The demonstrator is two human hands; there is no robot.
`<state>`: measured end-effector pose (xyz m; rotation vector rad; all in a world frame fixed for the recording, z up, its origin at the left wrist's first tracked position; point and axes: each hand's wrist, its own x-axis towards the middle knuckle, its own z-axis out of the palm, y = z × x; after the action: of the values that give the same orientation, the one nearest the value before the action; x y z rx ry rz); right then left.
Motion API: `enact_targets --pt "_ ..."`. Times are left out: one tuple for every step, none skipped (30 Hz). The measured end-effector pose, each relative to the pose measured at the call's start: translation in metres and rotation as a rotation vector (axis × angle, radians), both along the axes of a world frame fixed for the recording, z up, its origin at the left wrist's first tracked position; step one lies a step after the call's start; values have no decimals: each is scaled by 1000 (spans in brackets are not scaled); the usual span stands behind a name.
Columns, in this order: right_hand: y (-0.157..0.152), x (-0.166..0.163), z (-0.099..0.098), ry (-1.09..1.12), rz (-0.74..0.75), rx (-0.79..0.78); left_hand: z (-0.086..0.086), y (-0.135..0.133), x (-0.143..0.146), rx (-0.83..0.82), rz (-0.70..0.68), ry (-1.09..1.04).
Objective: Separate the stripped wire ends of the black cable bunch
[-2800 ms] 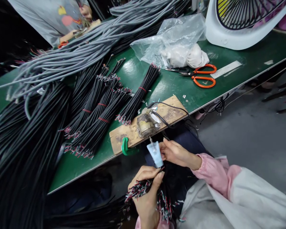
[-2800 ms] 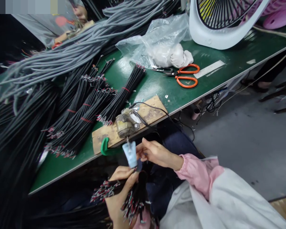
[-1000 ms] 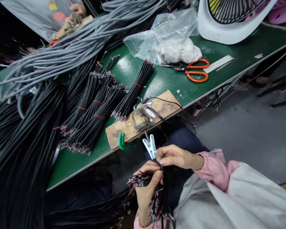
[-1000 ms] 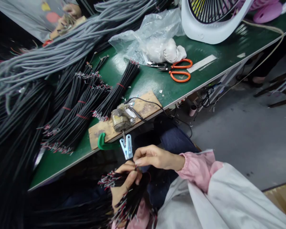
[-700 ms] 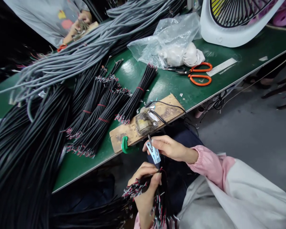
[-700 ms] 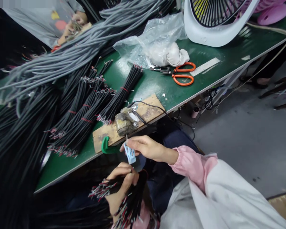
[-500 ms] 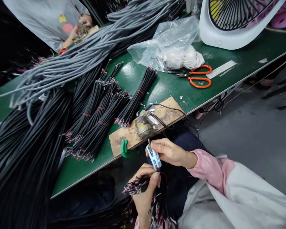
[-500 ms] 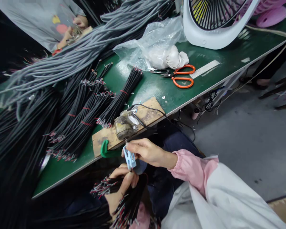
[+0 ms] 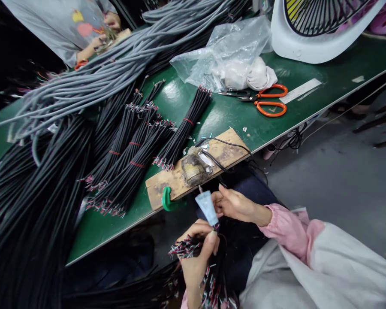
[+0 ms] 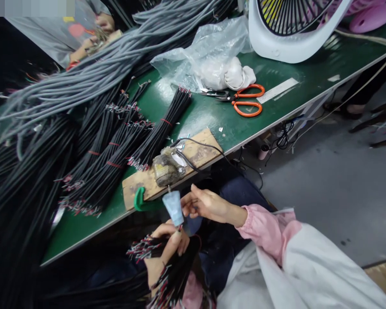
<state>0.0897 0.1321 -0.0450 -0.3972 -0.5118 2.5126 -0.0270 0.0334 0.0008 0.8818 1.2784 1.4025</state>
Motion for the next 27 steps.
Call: enact_targets --pt "-1 4 -3 -13 -10 7 0 -2 0 -12 14 6" --pt "-2 7 -6 -37 -22 30 1 -4 1 -25 21 12" --pt "-4 11 -7 -74 -41 69 2 -6 2 -36 18 20" --pt "-6 15 -8 -128 -64 124 3 -7 2 -43 15 31" --pt "-8 19 -7 -193 -86 188 3 -9 3 -40 7 42" --pt "-11 23 -6 -261 -107 258 3 -11 4 -39 1 54" --pt "-14 26 -4 -324 -122 330 1 -13 5 -47 2 63" --pt "-16 29 -1 -378 -135 404 0 -14 7 -71 6 66" --pt "-19 32 3 -417 -145 484 -3 -16 10 -119 15 59" --pt "-21 34 7 -440 -159 576 -5 -18 13 -187 31 40" --pt "-23 36 11 -455 -179 682 -8 -19 16 -265 38 6" --pt "-24 38 15 -463 -201 801 -10 -21 20 -334 56 -40" --pt "-25 40 19 -471 -226 917 -11 -22 23 -386 69 -86" --pt "-25 42 21 -481 -247 1014 -12 -23 26 -422 84 -123" --pt "-25 43 23 -488 -253 1091 -12 -24 29 -445 104 -147" --pt "-25 44 24 -501 -251 1146 -12 -24 31 -458 120 -160" --pt "-25 45 24 -515 -237 1180 -11 -24 33 -467 135 -162" --pt "-25 45 23 -524 -220 1199 -11 -23 34 -473 151 -161" --pt "-25 46 23 -531 -209 1202 -11 -23 34 -476 165 -158" --pt "-26 46 22 -533 -206 1194 -12 -23 34 -474 166 -153" --pt "-26 45 21 -526 -207 1180 -13 -22 33 -471 153 -142" --pt "-27 45 21 -514 -212 1166 -15 -22 32 -472 143 -125" --pt "-28 44 21 -499 -215 1159 -18 -22 30 -475 141 -104" --pt "-29 43 21 -486 -214 1159 -22 -22 29 -474 144 -80" --pt "-30 41 22 -481 -212 1167 -25 -22 28 -470 162 -55" --pt "-30 39 22 -485 -215 1182 -28 -22 27 -461 175 -27" --pt "-32 38 22 -496 -225 1198 -30 -22 26 -453 187 1"
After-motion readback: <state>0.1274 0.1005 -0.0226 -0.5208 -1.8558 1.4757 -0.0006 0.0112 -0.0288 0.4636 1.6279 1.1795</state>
